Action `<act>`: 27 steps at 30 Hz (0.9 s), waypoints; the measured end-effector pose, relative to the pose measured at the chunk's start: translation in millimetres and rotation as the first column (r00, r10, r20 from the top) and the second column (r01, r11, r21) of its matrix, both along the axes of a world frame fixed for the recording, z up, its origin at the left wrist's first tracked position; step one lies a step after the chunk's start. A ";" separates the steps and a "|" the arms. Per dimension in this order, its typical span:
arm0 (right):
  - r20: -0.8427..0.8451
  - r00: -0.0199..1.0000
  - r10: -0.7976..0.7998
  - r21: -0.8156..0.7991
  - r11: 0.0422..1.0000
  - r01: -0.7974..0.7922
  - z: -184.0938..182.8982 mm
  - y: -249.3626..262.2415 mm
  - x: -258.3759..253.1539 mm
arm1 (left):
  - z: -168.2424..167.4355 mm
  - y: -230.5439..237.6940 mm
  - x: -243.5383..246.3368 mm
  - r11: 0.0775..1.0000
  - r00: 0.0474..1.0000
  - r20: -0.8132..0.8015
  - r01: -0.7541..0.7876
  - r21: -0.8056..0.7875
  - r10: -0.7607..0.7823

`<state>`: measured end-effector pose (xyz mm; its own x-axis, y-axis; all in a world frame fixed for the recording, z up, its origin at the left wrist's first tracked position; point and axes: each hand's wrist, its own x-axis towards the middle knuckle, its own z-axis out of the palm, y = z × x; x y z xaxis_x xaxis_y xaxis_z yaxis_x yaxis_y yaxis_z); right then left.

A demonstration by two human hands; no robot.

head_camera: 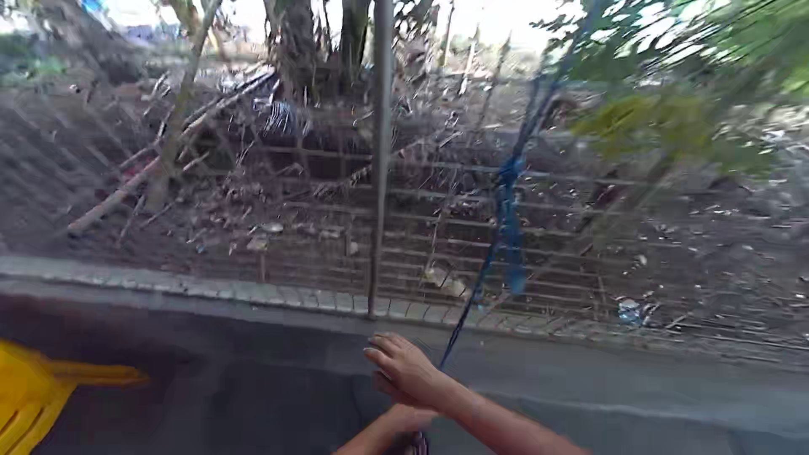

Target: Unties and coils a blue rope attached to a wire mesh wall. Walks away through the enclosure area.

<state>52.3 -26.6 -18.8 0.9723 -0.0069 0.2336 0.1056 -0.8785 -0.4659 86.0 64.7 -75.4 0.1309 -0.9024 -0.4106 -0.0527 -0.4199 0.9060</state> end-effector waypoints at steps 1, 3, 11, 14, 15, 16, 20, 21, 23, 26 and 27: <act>-0.454 0.890 0.039 0.002 0.999 -0.042 -23.1 14.0 5.6 | -55.9 31.4 7.7 0.995 0.995 0.009 -0.102 -0.003 0.102; -0.879 0.470 0.076 0.030 0.994 -0.105 -68.1 39.8 9.1 | -132.3 95.2 26.1 0.976 0.982 0.130 -0.158 0.150 0.139; -0.421 0.883 0.207 0.896 0.248 0.368 42.3 33.2 49.8 | -180.7 250.2 78.7 0.887 0.903 0.371 -0.342 0.311 0.218; -0.062 0.964 -0.259 0.931 -0.362 -0.038 135.3 0.2 67.0 | -184.8 264.8 81.3 0.870 0.828 0.428 -0.466 0.163 0.363; -0.032 0.924 -0.381 0.902 -0.408 -0.137 151.0 -2.2 69.4 | -177.7 261.7 83.1 0.859 0.788 0.452 -0.504 0.083 0.419; -0.014 0.881 -0.473 0.905 -0.380 -0.190 157.3 3.5 72.6 | -168.0 253.6 86.4 0.850 0.745 0.480 -0.527 -0.004 0.464; 0.074 0.907 -0.415 0.974 0.224 0.023 103.3 66.1 92.4 | -74.8 204.9 102.4 0.923 0.704 0.605 -0.347 -0.163 0.372; 0.051 0.954 -0.296 0.909 0.409 0.078 79.0 81.6 96.7 | -29.5 195.2 106.5 0.972 0.786 0.583 -0.234 -0.027 0.206; -0.126 0.992 -0.018 0.712 0.695 0.103 39.3 106.5 101.5 | 45.1 181.5 119.7 0.990 0.867 0.498 -0.061 0.129 -0.011; -0.427 0.894 0.137 0.500 0.859 0.107 28.0 131.2 108.0 | 97.6 195.1 151.8 0.989 0.820 0.553 -0.141 -0.051 0.146; -0.498 0.854 0.151 0.483 0.866 0.129 33.8 132.3 110.8 | 102.6 204.5 162.5 0.975 0.790 0.573 -0.192 -0.108 0.219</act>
<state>163.0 105.7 15.0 0.9471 0.0295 -0.3195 -0.2578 -0.5227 -0.8126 248.5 269.2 27.1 0.5161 -0.8412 -0.1616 -0.4882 -0.4438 0.7515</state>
